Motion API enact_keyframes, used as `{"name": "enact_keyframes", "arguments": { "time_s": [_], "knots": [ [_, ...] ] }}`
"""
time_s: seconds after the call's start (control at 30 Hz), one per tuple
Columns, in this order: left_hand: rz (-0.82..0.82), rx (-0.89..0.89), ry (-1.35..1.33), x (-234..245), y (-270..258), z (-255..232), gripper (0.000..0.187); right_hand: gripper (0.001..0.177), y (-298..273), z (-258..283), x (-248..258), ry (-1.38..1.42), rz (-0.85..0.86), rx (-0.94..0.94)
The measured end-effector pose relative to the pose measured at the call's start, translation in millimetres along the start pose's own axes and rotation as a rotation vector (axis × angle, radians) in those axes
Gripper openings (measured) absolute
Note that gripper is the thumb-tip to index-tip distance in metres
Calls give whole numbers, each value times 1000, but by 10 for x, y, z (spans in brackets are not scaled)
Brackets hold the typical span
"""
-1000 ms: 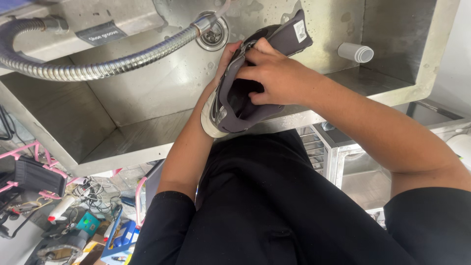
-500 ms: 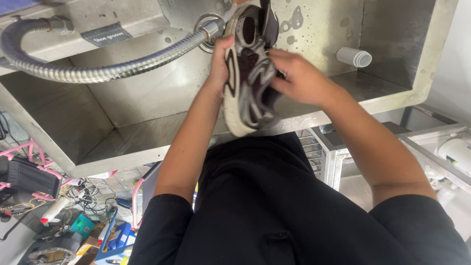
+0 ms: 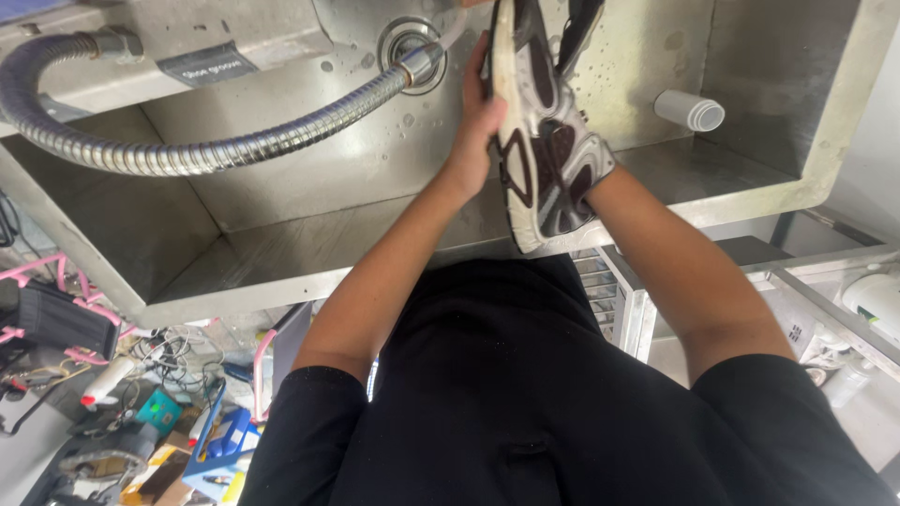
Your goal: The person applies cleaning solution from a bottle to a sneaker and scrubs the exterior and sole with a brush at a sink.
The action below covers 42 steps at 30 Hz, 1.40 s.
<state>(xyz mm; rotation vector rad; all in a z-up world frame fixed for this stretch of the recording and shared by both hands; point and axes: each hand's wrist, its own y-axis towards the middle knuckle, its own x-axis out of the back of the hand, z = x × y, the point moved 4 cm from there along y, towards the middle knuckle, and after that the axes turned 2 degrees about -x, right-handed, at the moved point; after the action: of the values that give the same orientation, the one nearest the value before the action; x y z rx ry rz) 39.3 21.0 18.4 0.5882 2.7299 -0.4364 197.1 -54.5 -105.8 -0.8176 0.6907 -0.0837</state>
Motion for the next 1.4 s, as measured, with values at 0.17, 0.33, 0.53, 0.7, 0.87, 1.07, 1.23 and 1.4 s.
{"name": "enact_keyframes", "arguments": {
  "time_s": [0.17, 0.33, 0.53, 0.7, 0.87, 1.07, 1.23, 1.4],
  "knots": [
    [-153, 200, -414, 71, 213, 99, 86, 30, 177, 18, 154, -60, 36, 21],
    [-225, 153, -694, 2, 385, 292, 57, 30, 190, -10, 260, -92, 40, 16],
    [-225, 98, -680, 107, 479, 378, 50, 29, 196, -25, 356, -111, 45, 19],
    [-234, 79, -686, 161, 578, 558, 46, 29, 320, 4, 397, -110, 49, 28],
    [-270, 228, -721, 226, 716, 743, 49, 29, 476, 106, 522, -124, 53, 37],
    [-363, 421, -697, 386, 946, 974, 52, 27, 811, 149, 597, -438, 51, 169],
    [-348, 565, -622, 452, 1048, 1095, 52, 31, 990, 106, 618, -131, 68, -101],
    [-295, 336, -642, 421, 927, 1081, 48, 29, 720, -30, 557, -176, 27, -28]
  ]
}}
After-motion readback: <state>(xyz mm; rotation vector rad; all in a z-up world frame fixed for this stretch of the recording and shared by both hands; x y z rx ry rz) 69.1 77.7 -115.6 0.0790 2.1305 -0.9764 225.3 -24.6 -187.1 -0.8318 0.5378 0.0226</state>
